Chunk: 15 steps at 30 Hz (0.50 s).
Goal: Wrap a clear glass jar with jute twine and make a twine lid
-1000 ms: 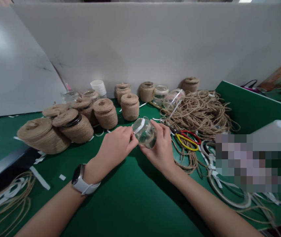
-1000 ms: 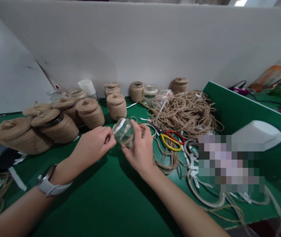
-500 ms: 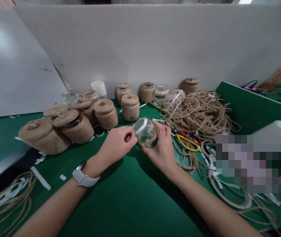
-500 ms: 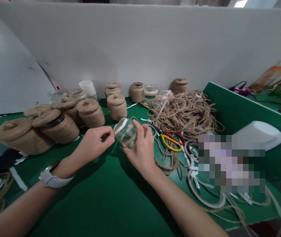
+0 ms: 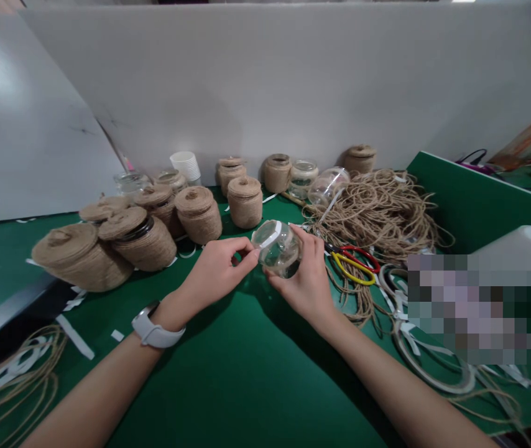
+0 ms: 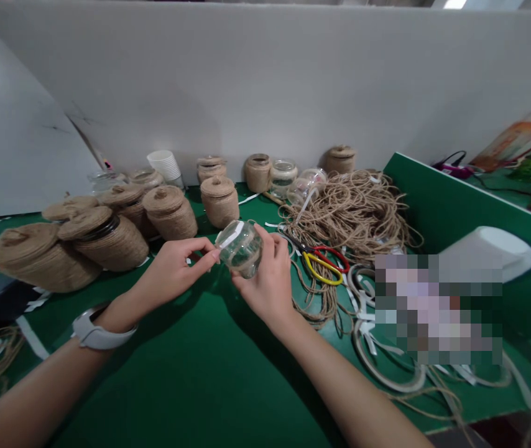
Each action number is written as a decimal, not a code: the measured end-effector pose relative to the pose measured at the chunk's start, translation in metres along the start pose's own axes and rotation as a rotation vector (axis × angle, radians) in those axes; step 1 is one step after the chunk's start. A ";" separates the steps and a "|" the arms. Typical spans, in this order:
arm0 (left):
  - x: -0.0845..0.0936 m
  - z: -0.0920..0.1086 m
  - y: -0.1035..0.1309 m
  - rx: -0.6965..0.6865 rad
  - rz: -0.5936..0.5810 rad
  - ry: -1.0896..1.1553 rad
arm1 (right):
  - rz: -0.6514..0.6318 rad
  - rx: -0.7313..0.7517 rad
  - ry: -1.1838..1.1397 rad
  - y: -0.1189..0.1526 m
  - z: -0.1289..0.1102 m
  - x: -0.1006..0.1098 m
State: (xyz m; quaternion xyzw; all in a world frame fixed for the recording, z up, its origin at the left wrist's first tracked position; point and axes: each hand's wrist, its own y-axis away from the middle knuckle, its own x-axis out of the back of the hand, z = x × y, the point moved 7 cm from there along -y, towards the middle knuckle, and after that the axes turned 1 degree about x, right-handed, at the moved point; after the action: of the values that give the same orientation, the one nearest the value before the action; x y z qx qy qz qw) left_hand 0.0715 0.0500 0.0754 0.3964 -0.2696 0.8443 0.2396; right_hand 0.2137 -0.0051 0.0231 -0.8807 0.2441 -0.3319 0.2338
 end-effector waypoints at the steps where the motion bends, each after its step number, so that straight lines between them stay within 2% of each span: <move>1: 0.000 0.000 0.000 0.002 0.000 0.001 | -0.002 -0.002 -0.001 0.000 0.000 0.000; 8: 0.002 0.002 0.000 -0.043 0.036 -0.047 | -0.005 0.011 0.003 0.000 -0.001 0.000; 12: 0.005 0.013 0.006 -0.122 0.137 -0.279 | 0.013 0.018 0.040 0.002 -0.004 0.001; 15: 0.003 0.019 0.010 -0.096 0.164 -0.464 | 0.021 0.041 0.105 0.004 -0.007 0.002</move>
State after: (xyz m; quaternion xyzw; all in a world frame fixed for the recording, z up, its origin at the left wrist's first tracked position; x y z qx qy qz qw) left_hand 0.0735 0.0310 0.0850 0.5447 -0.3883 0.7335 0.1205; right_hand 0.2089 -0.0108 0.0265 -0.8544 0.2585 -0.3801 0.2423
